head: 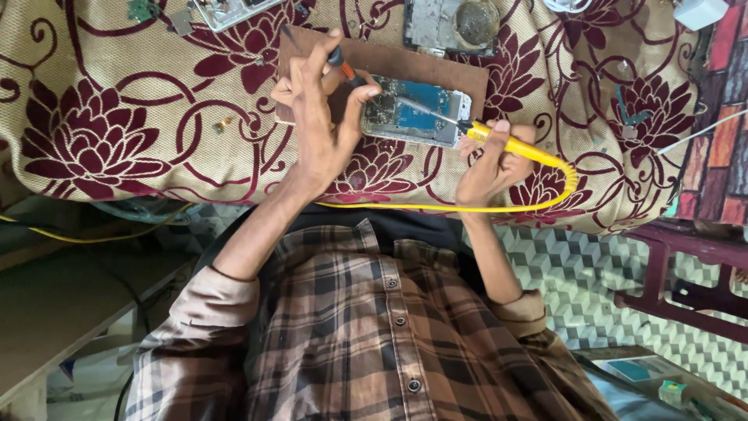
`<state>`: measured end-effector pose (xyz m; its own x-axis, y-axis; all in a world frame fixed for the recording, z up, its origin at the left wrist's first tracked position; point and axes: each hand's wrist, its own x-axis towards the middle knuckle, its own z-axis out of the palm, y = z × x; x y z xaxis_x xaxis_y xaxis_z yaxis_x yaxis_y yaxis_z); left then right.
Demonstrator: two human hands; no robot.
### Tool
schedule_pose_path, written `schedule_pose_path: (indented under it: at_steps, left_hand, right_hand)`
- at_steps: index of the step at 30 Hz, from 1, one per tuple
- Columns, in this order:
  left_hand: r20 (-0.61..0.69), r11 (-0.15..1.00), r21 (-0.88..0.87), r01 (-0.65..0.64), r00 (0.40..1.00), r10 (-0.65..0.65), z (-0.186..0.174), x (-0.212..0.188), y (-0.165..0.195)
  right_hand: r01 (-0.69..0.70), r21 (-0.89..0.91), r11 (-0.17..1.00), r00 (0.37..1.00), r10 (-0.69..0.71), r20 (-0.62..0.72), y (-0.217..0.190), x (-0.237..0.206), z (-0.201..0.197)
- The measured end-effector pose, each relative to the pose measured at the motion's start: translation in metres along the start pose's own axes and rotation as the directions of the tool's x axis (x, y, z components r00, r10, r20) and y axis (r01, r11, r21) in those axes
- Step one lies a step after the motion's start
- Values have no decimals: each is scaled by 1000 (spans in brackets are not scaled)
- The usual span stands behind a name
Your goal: The person uses a soldering iron and a screwdriver to work on a disassembled mobile phone circuit board. They repeatedly apply heat to specific points on the board while holding it steady.
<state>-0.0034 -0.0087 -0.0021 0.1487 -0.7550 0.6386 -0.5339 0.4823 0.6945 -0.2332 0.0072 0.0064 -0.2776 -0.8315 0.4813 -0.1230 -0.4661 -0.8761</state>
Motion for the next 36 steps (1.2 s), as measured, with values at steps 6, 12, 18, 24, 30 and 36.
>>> schedule_pose_path:
  at_steps: [6,12,18,24,30,36]
  left_hand:
    - [-3,999,48,25,1000,-25,-2,1,3]
    - [78,986,-119,120,991,-111,-4,0,4]
    - [48,992,-102,78,996,-74,-7,4,10]
    - [35,991,-133,8,999,-3,-7,5,7]
    - [96,980,-175,91,993,-76,-8,2,8]
    - [40,998,-31,-52,998,54,-11,6,8]
  right_hand:
    - [228,-284,931,943,-139,301,-46,29,8]
    - [609,-435,664,782,-408,472,-57,68,37]
    - [637,-524,566,771,-444,457,-41,76,49]
    - [637,-502,585,771,-465,436,-37,66,44]
    - [378,-690,618,926,-250,284,-47,74,49]
    - [186,-775,603,979,-50,196,-57,70,40]
